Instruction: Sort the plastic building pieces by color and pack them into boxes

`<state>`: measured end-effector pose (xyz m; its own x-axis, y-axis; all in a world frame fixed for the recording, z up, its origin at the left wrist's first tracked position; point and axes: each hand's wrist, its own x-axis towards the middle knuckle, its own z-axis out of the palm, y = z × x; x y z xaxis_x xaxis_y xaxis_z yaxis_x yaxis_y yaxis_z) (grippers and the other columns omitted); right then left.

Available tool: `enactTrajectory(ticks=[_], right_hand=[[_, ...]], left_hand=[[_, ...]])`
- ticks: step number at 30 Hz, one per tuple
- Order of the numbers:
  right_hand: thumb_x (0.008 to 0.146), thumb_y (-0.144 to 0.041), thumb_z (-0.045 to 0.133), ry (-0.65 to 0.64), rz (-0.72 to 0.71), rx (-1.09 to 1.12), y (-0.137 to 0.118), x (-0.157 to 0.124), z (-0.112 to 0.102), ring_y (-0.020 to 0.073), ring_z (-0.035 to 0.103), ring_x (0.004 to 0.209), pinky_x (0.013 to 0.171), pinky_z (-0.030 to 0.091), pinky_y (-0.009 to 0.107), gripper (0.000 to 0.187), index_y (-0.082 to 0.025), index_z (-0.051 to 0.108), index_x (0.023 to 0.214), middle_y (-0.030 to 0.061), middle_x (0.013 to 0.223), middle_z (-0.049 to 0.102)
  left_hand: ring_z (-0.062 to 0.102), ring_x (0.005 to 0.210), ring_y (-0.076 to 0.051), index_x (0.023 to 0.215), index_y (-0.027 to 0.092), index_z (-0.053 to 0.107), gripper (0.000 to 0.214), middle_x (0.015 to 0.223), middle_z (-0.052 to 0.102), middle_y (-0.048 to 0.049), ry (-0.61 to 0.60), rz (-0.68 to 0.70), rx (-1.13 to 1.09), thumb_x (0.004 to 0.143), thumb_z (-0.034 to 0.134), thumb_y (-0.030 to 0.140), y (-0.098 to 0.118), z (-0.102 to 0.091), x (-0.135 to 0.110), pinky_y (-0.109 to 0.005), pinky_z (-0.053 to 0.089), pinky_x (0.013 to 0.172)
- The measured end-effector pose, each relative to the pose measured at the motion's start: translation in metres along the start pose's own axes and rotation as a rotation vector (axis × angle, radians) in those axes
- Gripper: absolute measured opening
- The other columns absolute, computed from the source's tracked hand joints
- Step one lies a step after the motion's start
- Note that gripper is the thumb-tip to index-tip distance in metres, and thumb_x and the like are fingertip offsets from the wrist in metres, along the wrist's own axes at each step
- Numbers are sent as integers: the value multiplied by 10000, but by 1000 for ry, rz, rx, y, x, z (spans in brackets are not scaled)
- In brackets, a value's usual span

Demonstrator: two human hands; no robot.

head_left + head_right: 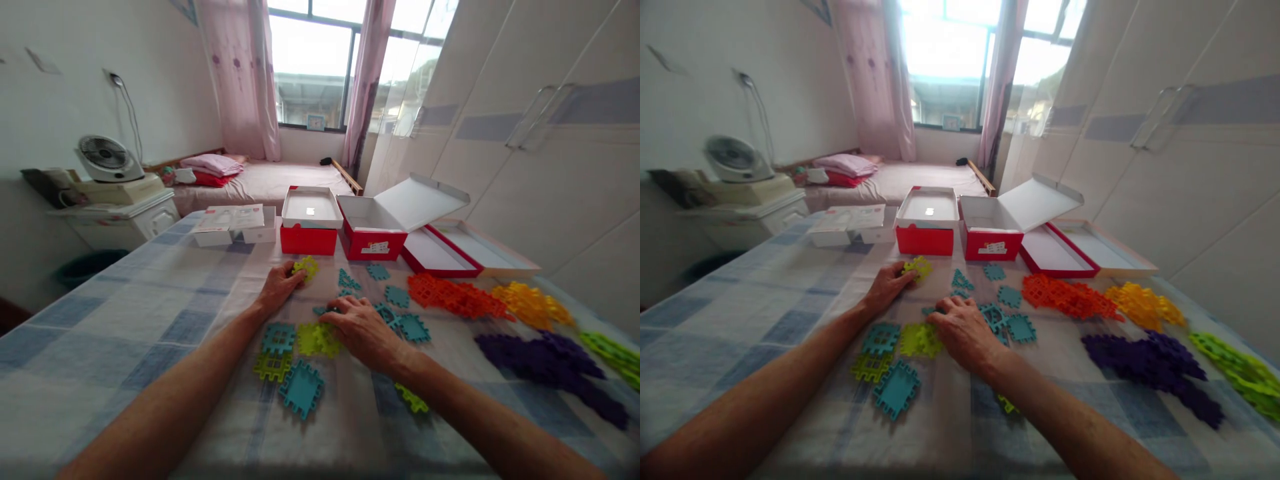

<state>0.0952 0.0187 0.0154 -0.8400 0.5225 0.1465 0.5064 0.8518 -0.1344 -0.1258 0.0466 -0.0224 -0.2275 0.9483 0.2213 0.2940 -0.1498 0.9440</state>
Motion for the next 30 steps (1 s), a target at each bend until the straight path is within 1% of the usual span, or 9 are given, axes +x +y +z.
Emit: enactTrajectory(ticks=[4, 10, 15, 18, 21, 23, 25, 27, 30], right_hand=[[827, -127, 488, 53, -7, -1, -4, -1, -2, 243, 397, 1180, 959, 327, 409, 348, -230, 584, 1145, 79, 1289, 501], [769, -216, 604, -151, -105, 22, -16, 7, -7, 227, 479, 1004, 897, 367, 382, 382, -207, 549, 1146, 73, 1080, 587], [621, -396, 760, -175, -75, -38, -11, 21, -5, 260, 478, 960, 853, 375, 417, 521, -187, 575, 1061, 98, 1019, 559], [679, -358, 729, -127, -14, 49, -9, 18, -11, 229, 493, 946, 859, 373, 383, 379, -170, 573, 968, 86, 988, 573], [808, -265, 588, -9, 183, 222, -1, -4, -32, 166, 527, 825, 757, 396, 301, 132, -167, 549, 888, 53, 889, 596], [846, -315, 531, 76, 336, 367, 8, -30, -50, 141, 532, 727, 668, 398, 267, 143, -176, 548, 876, 23, 809, 599], [853, -398, 506, 84, 440, 487, 17, -62, -63, 144, 544, 701, 645, 411, 268, 222, -185, 568, 849, 13, 771, 603], [837, -433, 513, 41, 523, 534, 22, -92, -63, 178, 575, 789, 705, 441, 297, 258, -188, 594, 849, 38, 843, 626], [790, -401, 564, 51, 614, 501, 18, -124, -43, 252, 529, 1066, 924, 401, 390, 275, -188, 614, 957, 94, 1110, 601]], left_hand=[[514, 547, -101, 741, 145, 598, 321, 610, 569, 33, -9, 5, 0, 694, 611, 462, -2, 0, 1, -204, 390, 506], [518, 559, -101, 744, 144, 604, 306, 614, 573, 35, -10, 18, 16, 704, 607, 447, -5, -1, 2, -197, 381, 505], [523, 548, -104, 736, 143, 603, 330, 606, 577, 34, -10, 15, 18, 689, 613, 469, -5, -1, 3, -198, 386, 495], [513, 536, -99, 706, 144, 589, 335, 594, 563, 39, -5, 9, 15, 679, 620, 477, -1, -1, 1, -198, 381, 491], [508, 537, -96, 697, 144, 583, 344, 596, 556, 41, -7, 0, 5, 669, 628, 484, 2, -1, 0, -196, 380, 495], [502, 532, -96, 694, 144, 582, 350, 588, 550, 43, -12, -6, 0, 660, 635, 488, 3, -1, 0, -195, 371, 489], [500, 528, -95, 691, 144, 579, 355, 582, 547, 43, -16, -12, -5, 654, 638, 492, 2, -1, 0, -193, 360, 480], [501, 526, -95, 693, 145, 576, 358, 587, 549, 42, -18, -16, -8, 654, 638, 496, 2, -1, 0, -190, 353, 473], [499, 521, -94, 703, 143, 581, 365, 586, 553, 42, -15, -16, 4, 657, 640, 501, 1, -1, 0, -189, 350, 470]])
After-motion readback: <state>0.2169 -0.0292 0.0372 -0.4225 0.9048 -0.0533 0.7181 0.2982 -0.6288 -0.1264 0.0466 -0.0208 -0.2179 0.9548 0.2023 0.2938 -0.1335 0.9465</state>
